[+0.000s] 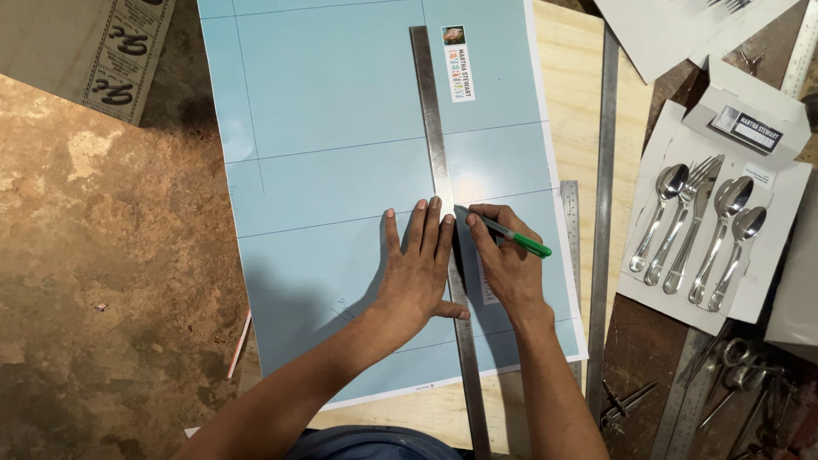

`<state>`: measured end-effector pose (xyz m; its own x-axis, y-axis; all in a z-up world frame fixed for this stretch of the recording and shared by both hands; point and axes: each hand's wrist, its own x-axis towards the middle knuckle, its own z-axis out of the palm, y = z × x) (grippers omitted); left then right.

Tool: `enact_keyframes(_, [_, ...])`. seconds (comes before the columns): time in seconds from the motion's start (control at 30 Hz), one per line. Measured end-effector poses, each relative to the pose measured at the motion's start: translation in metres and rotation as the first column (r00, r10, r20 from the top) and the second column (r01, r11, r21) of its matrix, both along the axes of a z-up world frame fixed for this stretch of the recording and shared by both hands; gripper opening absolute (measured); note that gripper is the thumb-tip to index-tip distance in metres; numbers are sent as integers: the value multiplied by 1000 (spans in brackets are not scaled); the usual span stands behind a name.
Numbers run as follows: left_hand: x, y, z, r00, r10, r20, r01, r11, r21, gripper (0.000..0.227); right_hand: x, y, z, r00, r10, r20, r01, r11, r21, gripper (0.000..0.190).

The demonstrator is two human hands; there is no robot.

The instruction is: The person uses a metal ruler and a pencil to mark measurements on a blue sheet, then uses a divider to scribe points on a board.

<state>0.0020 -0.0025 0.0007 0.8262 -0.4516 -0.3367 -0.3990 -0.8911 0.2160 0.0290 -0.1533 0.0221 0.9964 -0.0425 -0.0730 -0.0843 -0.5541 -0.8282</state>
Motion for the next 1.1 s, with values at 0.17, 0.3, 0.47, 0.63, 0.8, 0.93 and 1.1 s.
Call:
enact_keyframes(0.17, [0,0,0,1000,-1,-3,1,1000,-1,147,0,1,0,999,3,33,-4,1000,28,27])
enact_keyframes(0.3, [1,-1,1,1000,1,2,-1,1000,-5,147,0,3,0,997,11,81,-18,997,76,25])
enact_keyframes(0.47, [0,0,1,1000,-6,2,7,1000,-14,147,-2,3,-1,999,-16,33,14,998,57,24])
enact_keyframes(0.63, [-1,2,0,1000,-8,18,9,1000,-25,146,-3,4,-10,996,-41,74,34,995,94,25])
enact_keyframes(0.8, [-2,3,-2,999,11,44,-9,999,-54,146,-5,-1,-20,990,-141,26,126,943,307,24])
enact_keyframes(0.93, [-3,2,-2,999,17,51,-13,997,-73,147,-5,-3,-22,989,-145,-5,142,958,250,24])
enact_keyframes(1.1, [-3,3,0,999,15,49,-12,998,-58,146,-4,1,-14,994,-111,8,105,961,257,27])
